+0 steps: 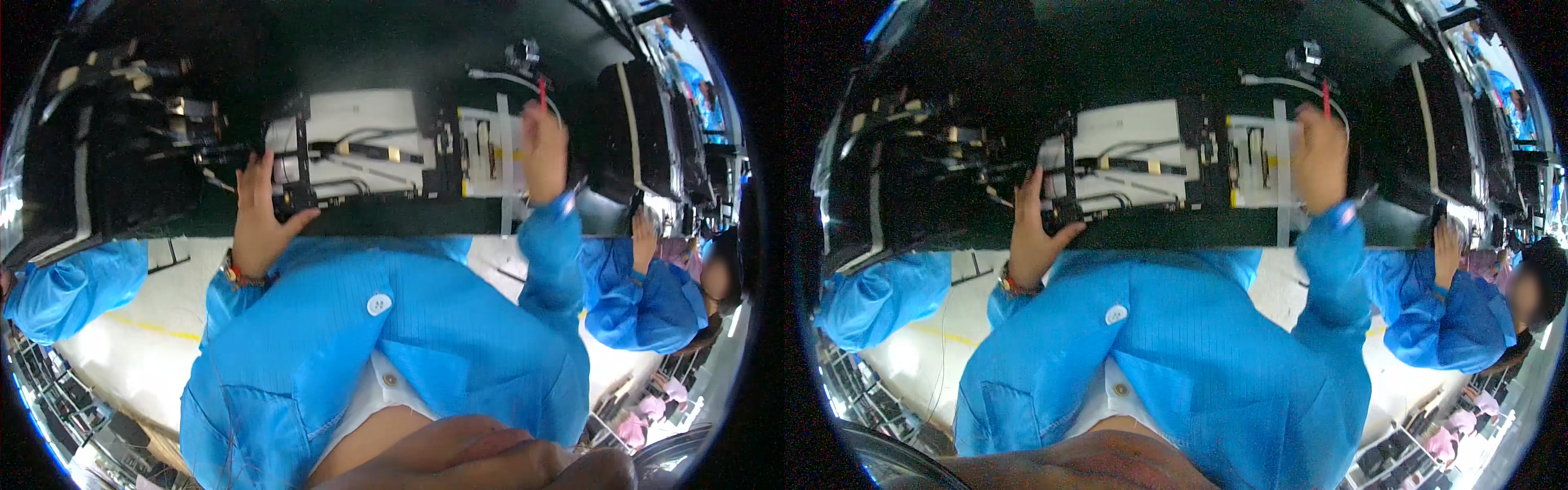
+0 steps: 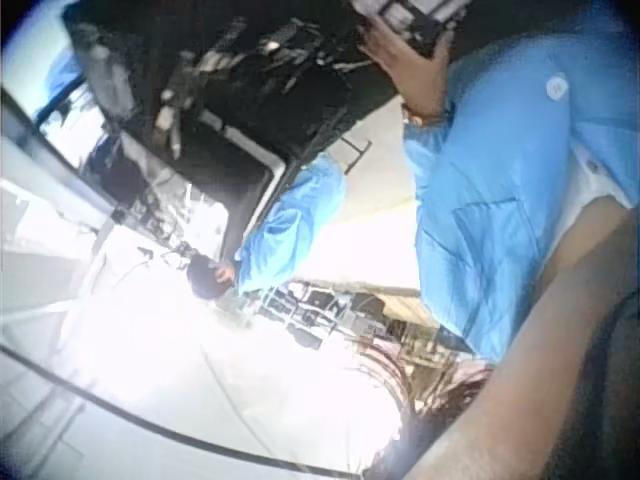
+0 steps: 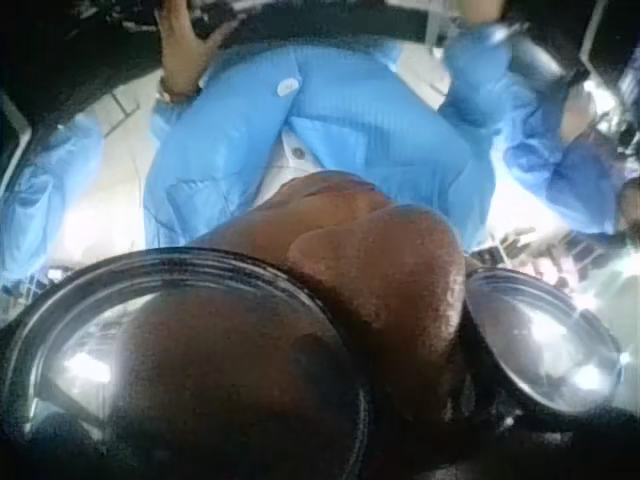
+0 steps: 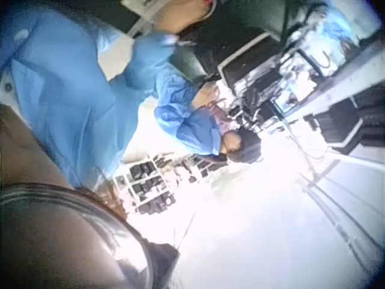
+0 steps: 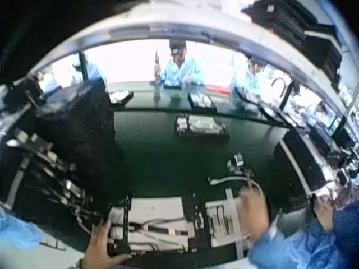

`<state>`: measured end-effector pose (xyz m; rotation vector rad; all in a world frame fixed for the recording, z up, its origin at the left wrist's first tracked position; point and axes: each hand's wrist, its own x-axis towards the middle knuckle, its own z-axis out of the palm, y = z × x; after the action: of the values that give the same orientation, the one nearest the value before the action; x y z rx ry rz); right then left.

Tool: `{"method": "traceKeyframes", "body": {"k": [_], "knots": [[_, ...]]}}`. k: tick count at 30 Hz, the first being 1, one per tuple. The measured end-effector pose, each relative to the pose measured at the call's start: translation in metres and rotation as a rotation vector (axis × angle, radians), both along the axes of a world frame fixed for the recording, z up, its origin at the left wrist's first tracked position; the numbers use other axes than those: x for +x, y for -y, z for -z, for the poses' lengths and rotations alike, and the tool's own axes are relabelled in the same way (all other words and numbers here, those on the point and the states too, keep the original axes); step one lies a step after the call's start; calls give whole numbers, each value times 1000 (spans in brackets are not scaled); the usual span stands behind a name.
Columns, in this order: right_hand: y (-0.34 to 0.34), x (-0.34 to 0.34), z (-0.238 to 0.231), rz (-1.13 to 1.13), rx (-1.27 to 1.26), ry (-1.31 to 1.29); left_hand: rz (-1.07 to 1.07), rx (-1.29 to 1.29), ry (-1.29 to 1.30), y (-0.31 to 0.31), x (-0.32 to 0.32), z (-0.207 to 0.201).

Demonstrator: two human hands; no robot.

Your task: Assembling and testing electronic display screens at a factory workbench.

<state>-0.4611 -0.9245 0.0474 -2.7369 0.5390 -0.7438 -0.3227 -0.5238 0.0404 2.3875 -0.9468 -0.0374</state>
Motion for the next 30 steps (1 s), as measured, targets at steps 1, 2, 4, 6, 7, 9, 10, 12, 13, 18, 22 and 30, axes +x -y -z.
{"method": "traceKeyframes", "body": {"k": [1,2,4,6,7,9,10,12,13,18,22,30], "knots": [[-12,-7,18,-219,-258,-71,3,-4,-6,2,-1,-4],[-65,-9,-6,-196,-235,-156,-9,0,-17,1,-1,-5],[-110,-9,-8,-227,6,-147,-8,-36,-26,1,-1,-5],[-125,-3,-13,-199,79,-114,5,-59,-23,3,0,-4],[-130,-1,-14,-176,162,-93,-1,-61,0,5,1,-2],[-138,0,-17,-141,405,36,-10,-53,14,9,5,-5],[-139,2,-17,-108,651,158,-13,-54,22,13,7,-8],[-130,11,-18,-37,881,340,22,-170,8,26,8,-18],[-115,17,-20,-10,972,422,17,-238,27,34,11,-26],[7,71,-50,-199,824,429,223,-459,-20,58,27,-67],[64,182,-87,-85,1186,616,238,-367,27,47,25,-53],[243,319,16,328,363,244,131,-266,-112,-10,15,-50]]}}
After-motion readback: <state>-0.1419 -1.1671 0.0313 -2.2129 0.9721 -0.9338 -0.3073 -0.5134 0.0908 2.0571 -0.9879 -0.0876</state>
